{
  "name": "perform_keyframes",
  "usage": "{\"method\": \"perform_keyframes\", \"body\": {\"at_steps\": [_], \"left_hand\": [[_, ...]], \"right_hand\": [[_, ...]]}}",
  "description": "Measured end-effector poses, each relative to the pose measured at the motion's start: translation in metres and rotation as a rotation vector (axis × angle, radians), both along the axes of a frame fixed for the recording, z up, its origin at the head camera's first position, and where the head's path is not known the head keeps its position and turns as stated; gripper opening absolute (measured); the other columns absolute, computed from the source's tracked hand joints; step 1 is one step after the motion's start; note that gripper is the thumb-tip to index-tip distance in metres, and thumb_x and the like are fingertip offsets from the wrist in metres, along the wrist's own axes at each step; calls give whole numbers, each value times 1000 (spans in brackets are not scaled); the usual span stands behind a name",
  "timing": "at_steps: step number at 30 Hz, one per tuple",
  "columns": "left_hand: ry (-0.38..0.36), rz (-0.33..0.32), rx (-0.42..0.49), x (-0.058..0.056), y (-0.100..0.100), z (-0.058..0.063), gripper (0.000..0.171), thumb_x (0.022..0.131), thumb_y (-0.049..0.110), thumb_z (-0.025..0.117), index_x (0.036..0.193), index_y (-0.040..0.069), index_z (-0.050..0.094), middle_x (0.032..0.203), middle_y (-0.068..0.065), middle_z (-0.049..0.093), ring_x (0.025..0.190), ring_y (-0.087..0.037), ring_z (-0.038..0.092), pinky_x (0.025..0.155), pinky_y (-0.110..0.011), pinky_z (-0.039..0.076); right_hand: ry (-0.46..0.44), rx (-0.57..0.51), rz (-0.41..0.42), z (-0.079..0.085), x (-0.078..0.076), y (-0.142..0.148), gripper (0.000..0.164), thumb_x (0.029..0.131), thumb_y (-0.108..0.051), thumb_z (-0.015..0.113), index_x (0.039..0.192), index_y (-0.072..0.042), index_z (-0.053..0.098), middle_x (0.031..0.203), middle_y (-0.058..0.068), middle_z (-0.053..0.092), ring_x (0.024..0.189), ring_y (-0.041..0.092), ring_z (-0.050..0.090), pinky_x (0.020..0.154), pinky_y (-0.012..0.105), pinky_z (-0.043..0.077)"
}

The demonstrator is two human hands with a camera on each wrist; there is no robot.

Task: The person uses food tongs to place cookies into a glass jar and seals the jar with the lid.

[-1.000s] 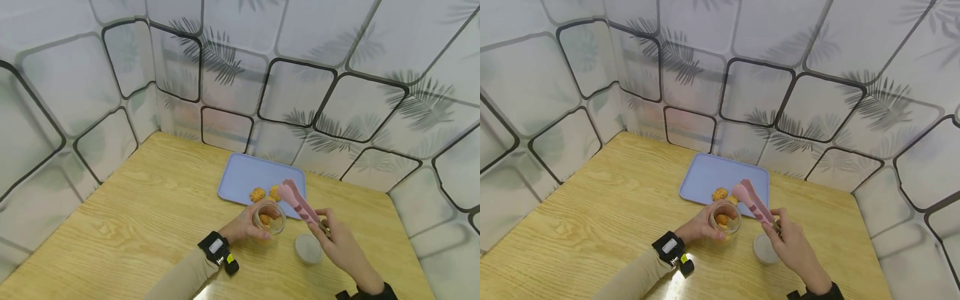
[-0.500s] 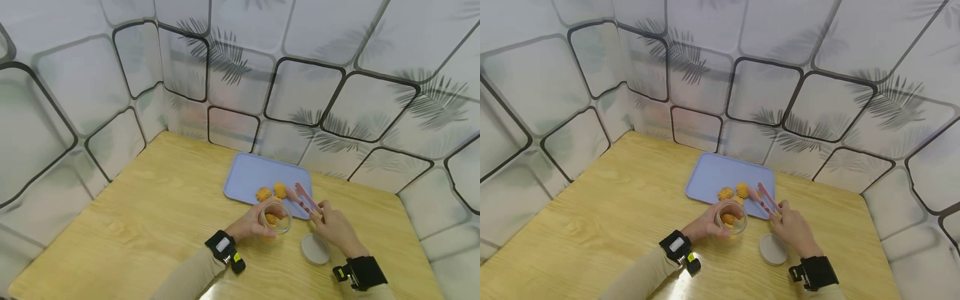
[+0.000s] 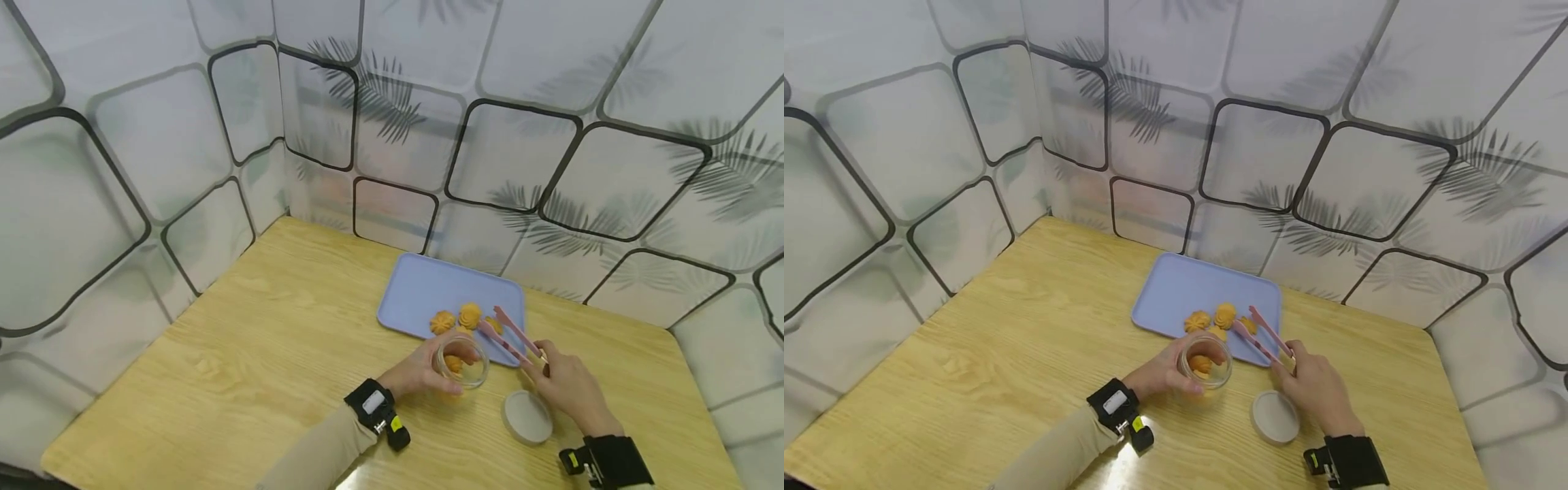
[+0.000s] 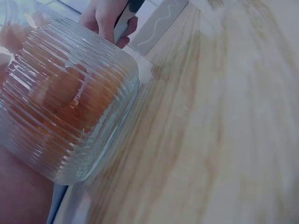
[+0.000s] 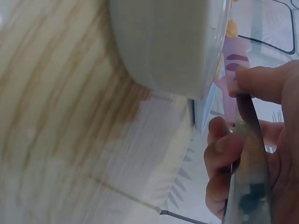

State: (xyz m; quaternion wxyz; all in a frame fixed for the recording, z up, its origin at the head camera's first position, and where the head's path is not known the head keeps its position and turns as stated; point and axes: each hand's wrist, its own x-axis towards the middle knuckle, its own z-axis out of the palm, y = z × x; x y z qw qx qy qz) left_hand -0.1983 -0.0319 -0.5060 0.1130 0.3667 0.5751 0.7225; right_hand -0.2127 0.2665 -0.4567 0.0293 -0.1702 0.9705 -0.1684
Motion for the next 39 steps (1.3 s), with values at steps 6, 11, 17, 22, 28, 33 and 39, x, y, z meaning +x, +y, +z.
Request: {"method": "perform_keyframes", "body": {"at_steps": [6,11,17,22,28,33,39], "left_hand": [[-15,-13,-1,4,-2,-5,77,83,37,84,143,7,47,133,-35,54,127,-54,48,112,-57,42],[-16,-5,-5,5,-2,-7,78,82,40,84,143,8,47,133,-32,56,127,-45,53,111,-55,43],[-3,6,-18,7,-6,-7,75,83,36,83,143,8,47,133,-30,57,127,-44,53,112,-43,44],[-12,0,-8,6,-8,-6,75,83,36,84,143,8,48,134,-33,55,128,-52,49,112,-47,44],[-7,5,-16,5,-9,-6,79,82,43,84,142,8,48,133,-35,54,128,-49,51,110,-56,44],[8,5,-21,2,-7,-4,80,81,46,84,142,8,48,133,-33,55,127,-44,53,110,-58,42],[24,3,-27,-3,-2,-2,81,81,47,83,141,8,47,132,-34,55,126,-43,54,111,-50,44]], "right_hand": [[34,8,-15,-6,2,-3,56,100,-35,65,134,8,55,64,0,59,52,11,51,47,29,40],[97,27,-8,-12,3,-3,60,101,-37,63,134,12,56,74,13,68,58,19,57,53,39,48],[173,61,9,-19,5,-6,63,101,-37,61,136,16,54,67,16,63,56,22,54,53,43,48],[119,21,-13,-20,5,-9,57,102,-40,60,133,8,58,61,4,54,53,16,46,50,33,39],[-39,-58,-63,-18,2,-11,67,102,-44,58,141,10,51,61,0,47,52,14,43,46,26,29],[38,-107,-17,-18,1,-12,26,103,-30,61,100,-5,65,59,-2,42,50,12,39,46,24,28],[65,-112,-10,-16,-1,-10,21,103,-19,60,85,-9,55,59,-2,42,49,12,39,44,23,28]]}}
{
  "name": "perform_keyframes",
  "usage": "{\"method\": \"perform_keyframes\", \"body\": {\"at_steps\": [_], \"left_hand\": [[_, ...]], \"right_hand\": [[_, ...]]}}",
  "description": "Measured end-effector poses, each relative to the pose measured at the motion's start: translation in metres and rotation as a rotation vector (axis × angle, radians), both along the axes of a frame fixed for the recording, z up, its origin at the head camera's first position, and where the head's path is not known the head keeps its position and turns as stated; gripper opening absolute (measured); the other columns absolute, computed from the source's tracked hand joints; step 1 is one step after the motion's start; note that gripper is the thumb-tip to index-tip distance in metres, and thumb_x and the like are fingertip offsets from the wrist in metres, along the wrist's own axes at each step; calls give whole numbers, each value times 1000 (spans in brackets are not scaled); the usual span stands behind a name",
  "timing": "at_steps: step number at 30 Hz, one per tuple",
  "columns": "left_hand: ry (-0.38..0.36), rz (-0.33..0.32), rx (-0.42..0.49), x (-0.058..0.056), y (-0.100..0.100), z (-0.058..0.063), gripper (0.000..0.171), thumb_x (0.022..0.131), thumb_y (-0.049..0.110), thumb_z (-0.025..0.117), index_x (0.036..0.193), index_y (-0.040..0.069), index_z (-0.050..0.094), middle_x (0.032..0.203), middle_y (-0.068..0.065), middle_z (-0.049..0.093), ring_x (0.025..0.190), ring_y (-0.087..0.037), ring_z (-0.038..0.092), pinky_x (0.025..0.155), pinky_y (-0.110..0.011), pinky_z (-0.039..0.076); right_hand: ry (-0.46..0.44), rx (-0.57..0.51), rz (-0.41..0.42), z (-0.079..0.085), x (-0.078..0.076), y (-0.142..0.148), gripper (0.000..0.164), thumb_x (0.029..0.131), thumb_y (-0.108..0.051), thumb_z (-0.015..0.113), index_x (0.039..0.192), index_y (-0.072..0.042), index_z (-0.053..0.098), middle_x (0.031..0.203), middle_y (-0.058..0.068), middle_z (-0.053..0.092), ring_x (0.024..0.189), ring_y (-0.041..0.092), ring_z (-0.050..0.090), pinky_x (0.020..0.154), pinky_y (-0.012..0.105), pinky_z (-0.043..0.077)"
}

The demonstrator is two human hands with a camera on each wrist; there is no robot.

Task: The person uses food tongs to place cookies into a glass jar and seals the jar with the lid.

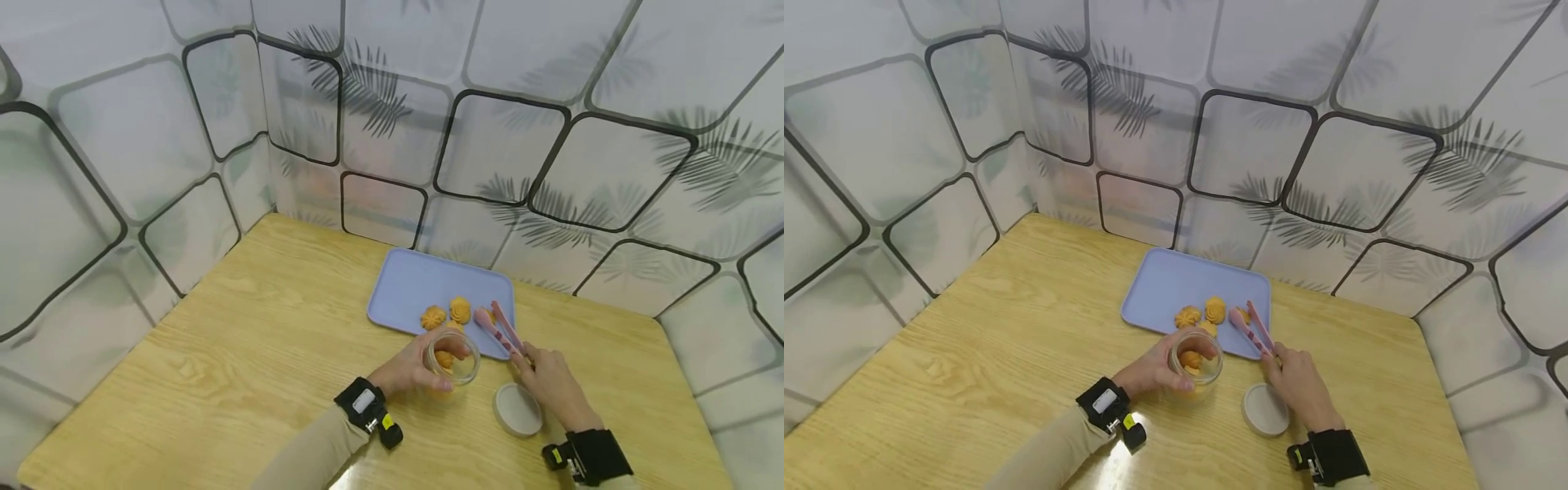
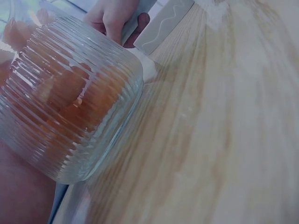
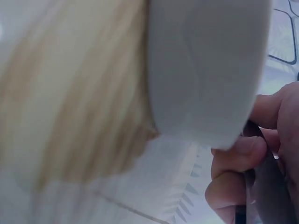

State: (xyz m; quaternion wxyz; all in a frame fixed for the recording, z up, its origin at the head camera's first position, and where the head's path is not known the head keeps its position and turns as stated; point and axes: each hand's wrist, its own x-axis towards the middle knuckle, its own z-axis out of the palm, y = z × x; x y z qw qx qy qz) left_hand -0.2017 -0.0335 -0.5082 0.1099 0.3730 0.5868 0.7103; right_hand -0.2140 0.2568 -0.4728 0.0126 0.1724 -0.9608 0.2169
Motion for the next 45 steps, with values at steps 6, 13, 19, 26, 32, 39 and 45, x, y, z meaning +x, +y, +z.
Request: {"method": "perform_keyframes", "body": {"at_steps": [6,13,19,26,32,39,45], "left_hand": [[-10,-7,17,1,1,-1,83,80,48,84,141,6,47,133,-35,53,126,-40,54,110,-54,45],[-23,-24,39,1,1,-1,83,80,47,85,142,5,48,133,-38,51,128,-55,46,108,-58,45],[-31,-23,37,1,0,-1,83,80,47,85,143,6,48,134,-33,54,128,-56,46,108,-52,46],[-26,-23,38,0,1,0,86,80,48,85,143,5,47,133,-35,53,127,-58,45,110,-59,42],[-28,-25,39,0,1,1,87,80,49,85,144,5,46,133,-36,53,127,-60,44,109,-66,39],[-28,-28,27,-1,3,0,85,79,49,85,141,4,46,133,-37,52,127,-60,44,107,-68,40],[-19,-33,24,-1,0,1,84,81,46,85,142,3,47,134,-38,51,128,-57,45,111,-59,41]], "right_hand": [[3,4,-25,1,5,5,22,103,-20,61,84,-10,55,60,-1,42,51,13,40,46,24,29],[30,-4,-20,1,11,8,18,103,-19,61,90,-7,59,60,-2,42,49,11,38,44,23,30],[79,0,0,2,15,8,15,102,-17,63,90,-9,58,60,-4,40,49,10,37,44,23,28],[52,-24,-19,6,23,11,35,104,-22,60,122,8,66,57,-5,41,45,5,34,41,22,28],[56,-53,-22,7,28,12,29,104,-23,60,116,3,68,56,-6,41,44,3,33,41,21,28],[51,-101,-55,17,39,11,47,104,-24,61,132,14,60,56,-6,40,46,3,31,43,21,29],[119,-157,-32,31,53,6,46,102,-21,64,133,13,60,53,-10,34,45,-1,22,43,19,23]]}}
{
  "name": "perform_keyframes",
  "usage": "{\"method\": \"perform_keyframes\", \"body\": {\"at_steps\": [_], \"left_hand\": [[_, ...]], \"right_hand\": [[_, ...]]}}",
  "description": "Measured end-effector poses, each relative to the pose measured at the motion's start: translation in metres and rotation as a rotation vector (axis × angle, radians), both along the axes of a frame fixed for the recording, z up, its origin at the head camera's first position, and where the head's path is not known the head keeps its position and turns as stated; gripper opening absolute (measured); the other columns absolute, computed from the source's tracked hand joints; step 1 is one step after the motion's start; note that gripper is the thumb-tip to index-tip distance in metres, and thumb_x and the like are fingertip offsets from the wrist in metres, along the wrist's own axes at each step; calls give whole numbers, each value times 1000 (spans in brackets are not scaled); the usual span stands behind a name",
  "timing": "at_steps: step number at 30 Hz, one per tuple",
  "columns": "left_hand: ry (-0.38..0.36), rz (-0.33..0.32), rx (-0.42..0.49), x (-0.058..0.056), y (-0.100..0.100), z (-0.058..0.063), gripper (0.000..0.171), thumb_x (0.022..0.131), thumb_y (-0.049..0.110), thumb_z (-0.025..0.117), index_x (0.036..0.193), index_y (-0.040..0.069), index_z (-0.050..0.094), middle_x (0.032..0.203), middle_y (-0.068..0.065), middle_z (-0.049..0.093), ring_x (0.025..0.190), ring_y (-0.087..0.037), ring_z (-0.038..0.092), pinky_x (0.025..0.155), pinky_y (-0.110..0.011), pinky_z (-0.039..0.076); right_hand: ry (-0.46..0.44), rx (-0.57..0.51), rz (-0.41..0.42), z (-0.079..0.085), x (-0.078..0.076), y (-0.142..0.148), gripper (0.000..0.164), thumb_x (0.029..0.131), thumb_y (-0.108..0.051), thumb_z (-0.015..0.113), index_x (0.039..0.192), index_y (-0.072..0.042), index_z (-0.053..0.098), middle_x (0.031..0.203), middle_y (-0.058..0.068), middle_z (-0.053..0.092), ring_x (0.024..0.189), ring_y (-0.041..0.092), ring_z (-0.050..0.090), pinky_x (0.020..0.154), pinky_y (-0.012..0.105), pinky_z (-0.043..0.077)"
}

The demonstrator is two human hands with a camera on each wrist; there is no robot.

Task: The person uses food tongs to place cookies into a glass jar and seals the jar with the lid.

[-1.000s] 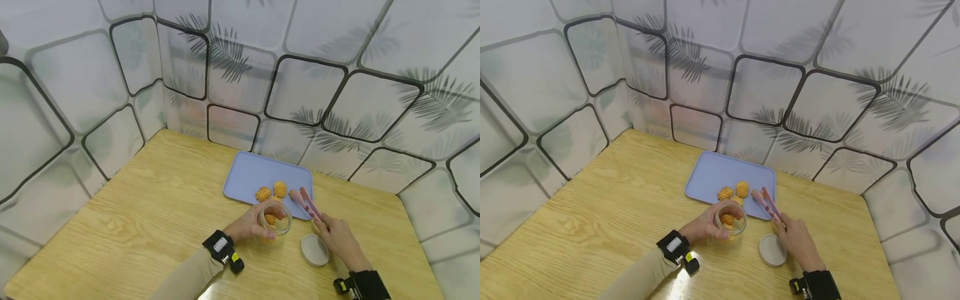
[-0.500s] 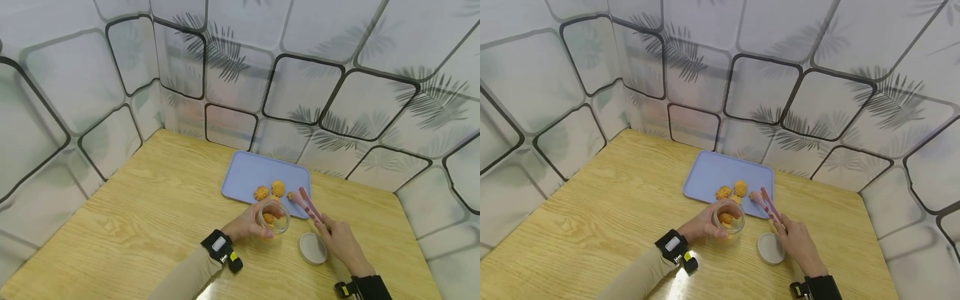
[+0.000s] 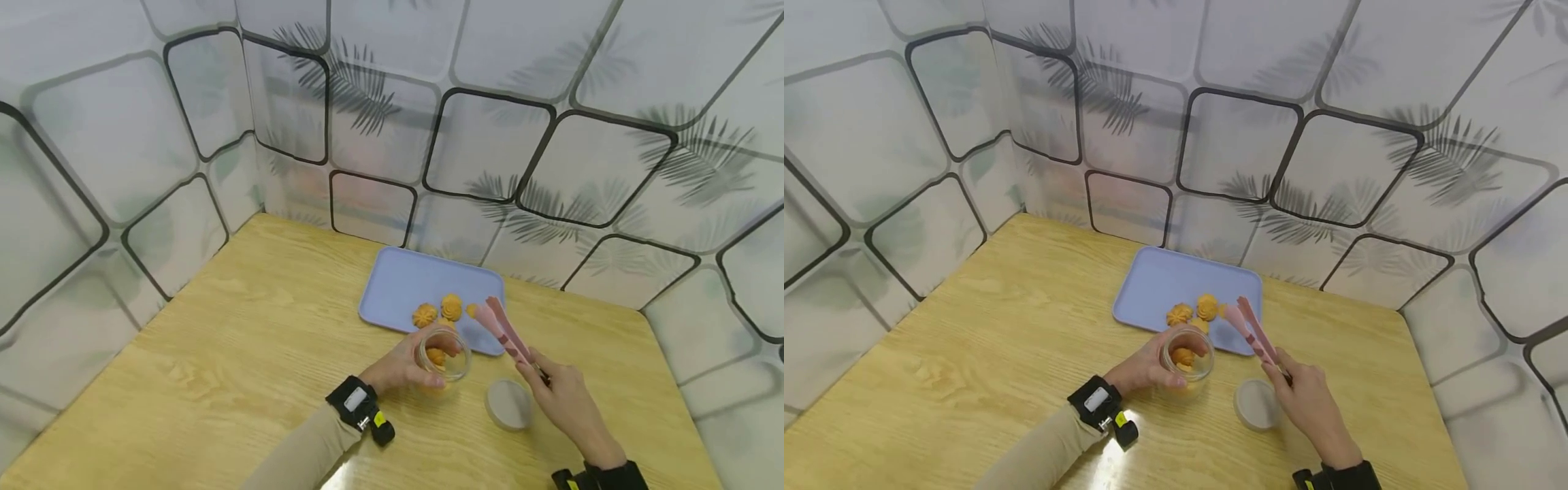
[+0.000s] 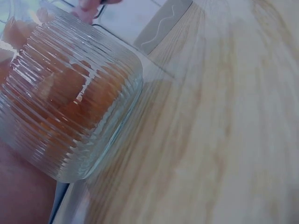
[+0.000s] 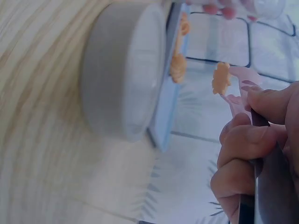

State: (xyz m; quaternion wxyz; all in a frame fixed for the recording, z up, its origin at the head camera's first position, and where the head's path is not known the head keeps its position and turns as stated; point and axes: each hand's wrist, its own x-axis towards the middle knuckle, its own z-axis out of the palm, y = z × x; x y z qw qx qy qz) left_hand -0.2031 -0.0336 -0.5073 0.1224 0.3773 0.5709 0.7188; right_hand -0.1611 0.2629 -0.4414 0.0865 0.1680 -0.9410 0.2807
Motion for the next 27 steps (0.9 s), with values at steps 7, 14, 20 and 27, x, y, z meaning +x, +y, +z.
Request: {"method": "perform_keyframes", "body": {"at_steps": [7,14,20,27], "left_hand": [[1,5,-4,-1,-6,1,81,82,44,85,143,6,47,135,-38,50,130,-53,47,112,-49,44],[8,21,-20,0,-7,-1,82,81,47,85,142,7,47,135,-36,52,129,-50,49,111,-51,44],[-2,34,-47,0,-7,-3,86,81,47,84,143,2,44,134,-32,55,129,-37,54,110,-44,46],[-132,47,-142,2,-8,-1,112,79,43,86,161,4,20,148,-22,50,127,-19,54,102,-28,47]], "right_hand": [[197,-61,110,13,14,-9,33,93,-5,72,124,6,69,54,-19,30,48,-12,17,41,10,20],[304,-190,209,20,31,-15,36,82,11,75,115,0,74,56,-19,35,50,-15,21,39,9,21],[285,-213,268,19,44,-19,41,79,16,74,116,0,73,55,-17,37,49,-15,24,39,5,22],[248,-208,260,16,61,-22,43,82,14,73,124,5,70,58,-18,40,49,-14,25,40,7,25]]}}
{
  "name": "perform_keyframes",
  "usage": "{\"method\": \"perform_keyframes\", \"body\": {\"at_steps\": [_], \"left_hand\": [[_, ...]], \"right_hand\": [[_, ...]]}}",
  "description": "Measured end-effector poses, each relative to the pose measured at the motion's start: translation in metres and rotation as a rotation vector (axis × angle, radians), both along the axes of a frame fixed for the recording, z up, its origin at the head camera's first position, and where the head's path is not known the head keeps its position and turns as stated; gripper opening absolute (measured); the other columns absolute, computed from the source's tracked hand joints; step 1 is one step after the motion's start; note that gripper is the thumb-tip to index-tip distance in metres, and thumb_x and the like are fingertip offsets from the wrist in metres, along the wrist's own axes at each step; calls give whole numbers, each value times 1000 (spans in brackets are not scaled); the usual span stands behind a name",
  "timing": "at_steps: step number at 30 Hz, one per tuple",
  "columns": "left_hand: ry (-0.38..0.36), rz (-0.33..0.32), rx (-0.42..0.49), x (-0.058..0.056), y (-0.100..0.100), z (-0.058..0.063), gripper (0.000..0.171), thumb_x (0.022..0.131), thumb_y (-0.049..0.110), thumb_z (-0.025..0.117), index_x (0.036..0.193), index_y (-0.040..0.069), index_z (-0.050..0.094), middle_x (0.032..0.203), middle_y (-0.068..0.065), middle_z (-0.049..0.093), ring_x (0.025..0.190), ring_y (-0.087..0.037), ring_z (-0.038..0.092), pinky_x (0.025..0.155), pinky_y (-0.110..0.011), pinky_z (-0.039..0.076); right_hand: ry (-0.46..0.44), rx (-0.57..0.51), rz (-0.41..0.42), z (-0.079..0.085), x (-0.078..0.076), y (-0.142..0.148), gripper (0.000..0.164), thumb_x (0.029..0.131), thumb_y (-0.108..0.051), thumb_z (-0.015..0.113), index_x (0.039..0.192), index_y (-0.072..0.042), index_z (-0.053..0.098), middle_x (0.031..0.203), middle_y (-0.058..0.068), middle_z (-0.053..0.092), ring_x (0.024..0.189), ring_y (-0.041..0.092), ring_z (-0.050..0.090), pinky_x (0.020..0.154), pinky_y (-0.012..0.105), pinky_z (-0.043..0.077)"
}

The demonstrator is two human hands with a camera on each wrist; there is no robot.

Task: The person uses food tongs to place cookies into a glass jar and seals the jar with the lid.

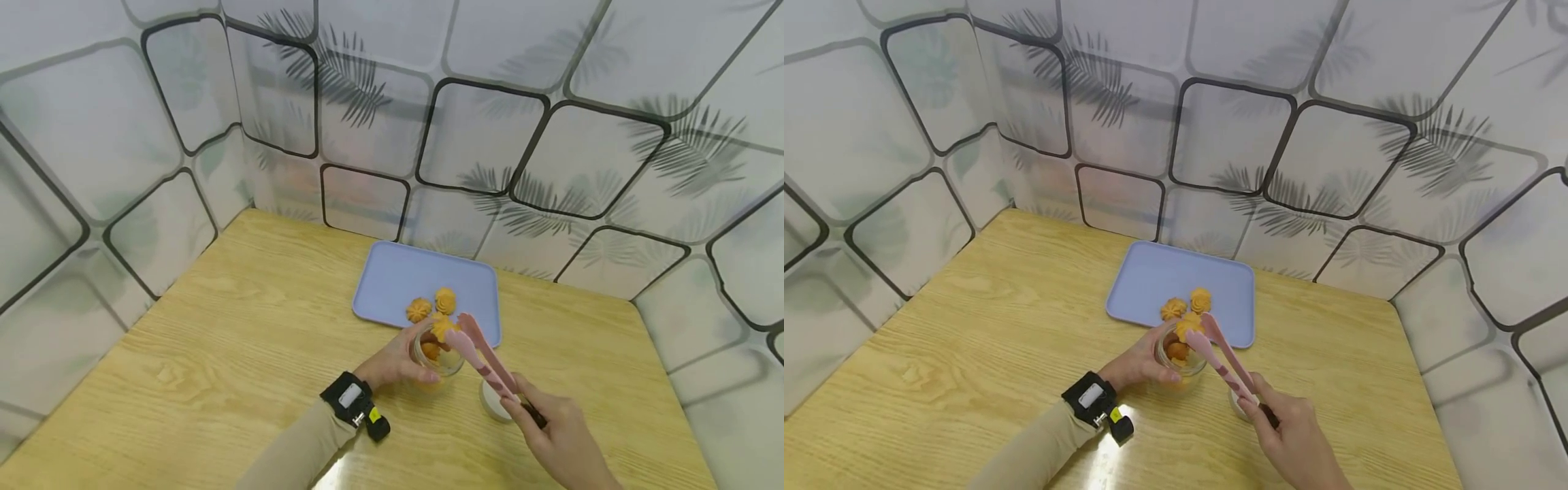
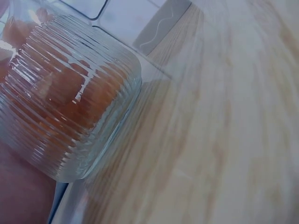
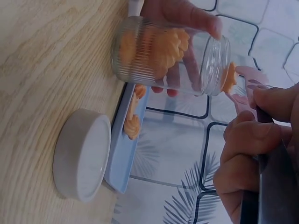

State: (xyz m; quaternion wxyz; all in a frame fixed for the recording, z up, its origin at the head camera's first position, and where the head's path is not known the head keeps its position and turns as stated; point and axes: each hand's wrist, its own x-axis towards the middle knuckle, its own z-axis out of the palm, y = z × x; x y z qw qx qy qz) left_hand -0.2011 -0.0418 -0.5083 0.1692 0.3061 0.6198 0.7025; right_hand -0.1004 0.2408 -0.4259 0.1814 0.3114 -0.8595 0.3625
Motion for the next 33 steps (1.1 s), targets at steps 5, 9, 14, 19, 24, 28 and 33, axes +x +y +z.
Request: {"method": "perform_keyframes", "body": {"at_steps": [5,9,14,19,24,28,33], "left_hand": [[49,13,20,-3,3,1,92,78,42,87,152,12,40,152,-9,49,136,-16,46,115,-34,36],[102,7,50,-5,5,0,85,78,46,87,148,18,46,147,-2,52,138,-17,44,118,-38,33],[79,14,63,-5,4,0,89,76,48,88,149,17,46,145,-1,55,133,-13,47,115,-34,36],[60,19,62,-4,2,1,92,76,46,88,151,15,44,147,-3,53,132,-11,46,113,-32,37],[74,4,72,-4,4,2,91,77,45,89,150,16,44,148,-4,52,136,-14,45,117,-33,35],[75,7,58,-3,3,2,92,76,47,89,150,15,44,148,-5,53,138,-15,44,119,-38,31],[54,4,48,-2,2,1,95,77,44,89,152,11,41,150,-6,52,137,-13,44,119,-37,31]], "right_hand": [[-15,12,15,0,3,-1,40,84,13,71,124,7,69,58,-19,40,50,-16,27,41,6,26],[-39,32,32,0,4,-2,39,86,11,71,125,11,67,60,-21,42,51,-16,29,41,6,28],[-27,67,43,2,0,-5,39,86,8,72,125,9,68,60,-21,40,52,-14,28,43,6,28],[-20,91,46,4,-3,-6,38,86,6,74,124,9,68,61,-23,39,52,-16,27,43,5,27],[-14,92,61,5,-2,-5,40,84,6,75,123,11,68,61,-23,39,53,-18,27,42,4,27],[-14,102,78,7,-2,-4,40,85,4,75,123,11,67,60,-24,38,54,-21,25,41,4,25],[-2,119,104,9,-4,-3,39,85,4,75,123,10,68,59,-24,37,55,-21,23,42,4,25]]}}
